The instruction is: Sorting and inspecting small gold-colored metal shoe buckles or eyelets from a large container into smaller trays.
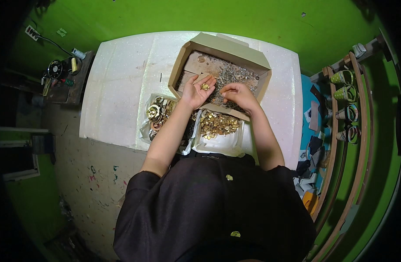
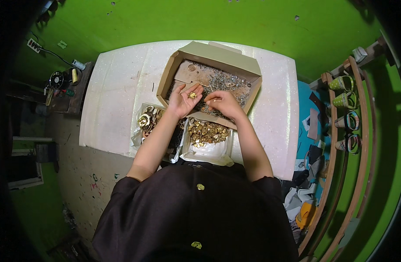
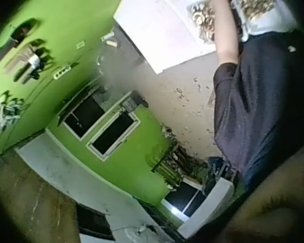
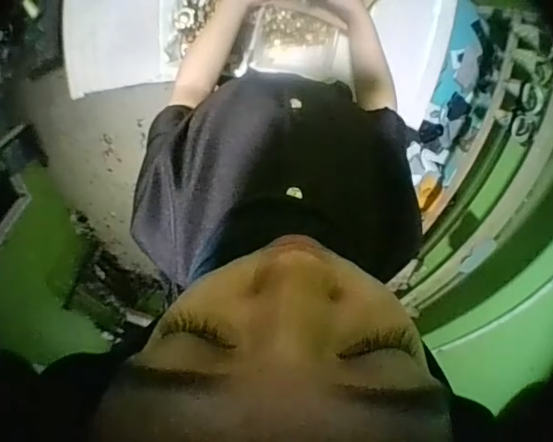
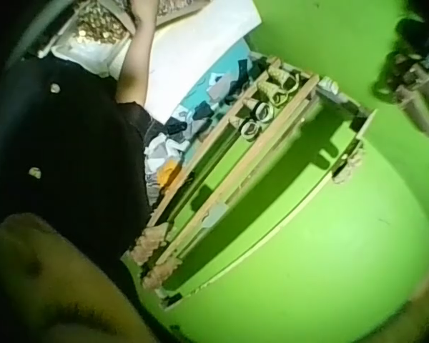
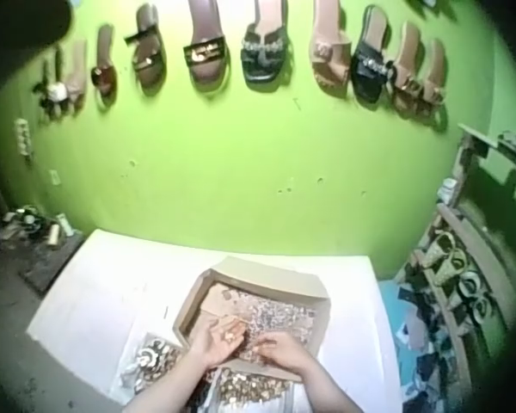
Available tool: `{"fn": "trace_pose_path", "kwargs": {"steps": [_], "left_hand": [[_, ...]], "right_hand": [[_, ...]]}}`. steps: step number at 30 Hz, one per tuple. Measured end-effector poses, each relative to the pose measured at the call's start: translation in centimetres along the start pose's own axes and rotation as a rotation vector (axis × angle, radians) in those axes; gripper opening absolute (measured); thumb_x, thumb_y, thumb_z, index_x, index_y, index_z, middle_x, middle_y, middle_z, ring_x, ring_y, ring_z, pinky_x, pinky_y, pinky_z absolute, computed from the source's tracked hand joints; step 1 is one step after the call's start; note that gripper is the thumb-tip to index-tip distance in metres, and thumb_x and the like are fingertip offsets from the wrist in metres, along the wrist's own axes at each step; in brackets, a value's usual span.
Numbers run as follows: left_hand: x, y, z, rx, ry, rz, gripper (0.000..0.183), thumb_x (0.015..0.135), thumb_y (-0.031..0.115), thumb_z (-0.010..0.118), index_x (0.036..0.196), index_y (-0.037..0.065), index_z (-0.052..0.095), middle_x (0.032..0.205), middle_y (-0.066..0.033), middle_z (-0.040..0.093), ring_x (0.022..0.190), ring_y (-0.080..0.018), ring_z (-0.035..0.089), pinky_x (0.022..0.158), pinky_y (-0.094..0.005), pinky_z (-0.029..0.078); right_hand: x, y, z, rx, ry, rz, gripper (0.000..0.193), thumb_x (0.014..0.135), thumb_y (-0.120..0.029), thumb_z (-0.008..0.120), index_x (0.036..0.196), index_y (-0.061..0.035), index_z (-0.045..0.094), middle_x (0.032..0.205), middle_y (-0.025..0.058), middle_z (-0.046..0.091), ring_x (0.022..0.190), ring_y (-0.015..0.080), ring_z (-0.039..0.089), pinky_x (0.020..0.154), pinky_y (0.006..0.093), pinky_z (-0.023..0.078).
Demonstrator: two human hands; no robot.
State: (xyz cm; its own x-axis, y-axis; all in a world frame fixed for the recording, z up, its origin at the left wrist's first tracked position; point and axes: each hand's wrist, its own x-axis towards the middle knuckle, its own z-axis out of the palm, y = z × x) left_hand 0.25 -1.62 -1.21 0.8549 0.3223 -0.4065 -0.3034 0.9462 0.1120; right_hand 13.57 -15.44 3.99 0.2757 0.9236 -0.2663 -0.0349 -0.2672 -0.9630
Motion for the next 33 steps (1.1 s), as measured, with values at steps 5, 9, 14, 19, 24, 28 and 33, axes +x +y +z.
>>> {"fn": "trace_pose_path", "kwargs": {"steps": [5, 9, 14, 19, 24, 28, 33], "left_hand": [[-0.8, -0.1, 0.8, 0.028, -0.041, 0.011, 0.044, 0.089, 0.026, 0.034, 0.119, -0.007, 0.039, 0.113, -0.0177, 0.049, 0.11, -0.0293, 0.047, 0.09, -0.0416, 0.042], [-3.3, -1.5, 2.0, 0.036, -0.119, -0.053, 0.044, 0.089, 0.025, 0.032, 0.119, -0.007, 0.039, 0.113, -0.0182, 0.049, 0.111, -0.0294, 0.047, 0.092, -0.0423, 0.042], [-6.6, -2.7, 2.0, 0.022, -0.122, -0.135, 0.045, 0.089, 0.025, 0.031, 0.121, -0.007, 0.038, 0.114, -0.0174, 0.048, 0.112, -0.0283, 0.046, 0.093, -0.0425, 0.04], [-8.3, -2.5, 1.0, 0.013, -0.129, -0.088, 0.048, 0.089, 0.027, 0.032, 0.12, -0.008, 0.039, 0.113, -0.0195, 0.049, 0.107, -0.0277, 0.049, 0.091, -0.0418, 0.042], [-9.2, -2.9, 1.1, 0.079, -0.107, -0.14, 0.05, 0.089, 0.03, 0.033, 0.12, -0.009, 0.039, 0.114, -0.0206, 0.048, 0.108, -0.0277, 0.049, 0.09, -0.038, 0.042], [-9.5, -3.5, 1.1, 0.13, -0.065, -0.216, 0.059, 0.089, 0.035, 0.032, 0.123, -0.013, 0.032, 0.12, -0.0258, 0.043, 0.113, -0.0329, 0.044, 0.093, -0.0383, 0.04], [-9.7, -3.8, 0.3, 0.094, -0.073, -0.324, 0.065, 0.088, 0.04, 0.033, 0.122, -0.016, 0.029, 0.12, -0.03, 0.039, 0.113, -0.0364, 0.043, 0.092, -0.0402, 0.041]], "right_hand": [[-2.3, -2.5, 1.0, -0.467, -0.439, -0.064, 0.017, 0.067, -0.002, 0.058, 0.082, -0.0012, 0.064, 0.066, 0.0073, 0.06, 0.06, 0.0122, 0.056, 0.057, 0.0255, 0.044], [-3.3, -1.6, 2.2, -0.743, -0.4, -0.155, 0.019, 0.064, 0.0, 0.057, 0.082, -0.0032, 0.064, 0.072, 0.0129, 0.062, 0.066, 0.0231, 0.059, 0.062, 0.0307, 0.046], [-3.5, -0.1, 2.6, -0.857, -0.289, -0.091, 0.017, 0.066, -0.002, 0.059, 0.083, -0.0034, 0.063, 0.076, 0.015, 0.061, 0.072, 0.0286, 0.059, 0.065, 0.035, 0.046], [-4.2, -0.2, 2.8, -0.785, -0.13, -0.258, 0.025, 0.064, 0.005, 0.051, 0.086, -0.0019, 0.061, 0.084, 0.0184, 0.06, 0.078, 0.032, 0.059, 0.07, 0.037, 0.046], [-5.5, -0.7, 2.7, -0.668, -0.118, -0.25, 0.027, 0.066, 0.003, 0.05, 0.091, -0.0008, 0.06, 0.084, 0.0186, 0.06, 0.079, 0.0336, 0.058, 0.071, 0.0366, 0.046], [-6.5, -0.7, 2.0, -0.593, 0.031, -0.301, 0.026, 0.069, 0.001, 0.049, 0.093, 0.0, 0.059, 0.086, 0.0183, 0.06, 0.078, 0.0308, 0.059, 0.069, 0.035, 0.046], [-7.7, -0.7, 1.1, -0.364, 0.164, -0.204, 0.022, 0.076, -0.001, 0.048, 0.096, 0.0009, 0.059, 0.081, 0.0096, 0.059, 0.072, 0.0135, 0.054, 0.066, 0.026, 0.044]]}}
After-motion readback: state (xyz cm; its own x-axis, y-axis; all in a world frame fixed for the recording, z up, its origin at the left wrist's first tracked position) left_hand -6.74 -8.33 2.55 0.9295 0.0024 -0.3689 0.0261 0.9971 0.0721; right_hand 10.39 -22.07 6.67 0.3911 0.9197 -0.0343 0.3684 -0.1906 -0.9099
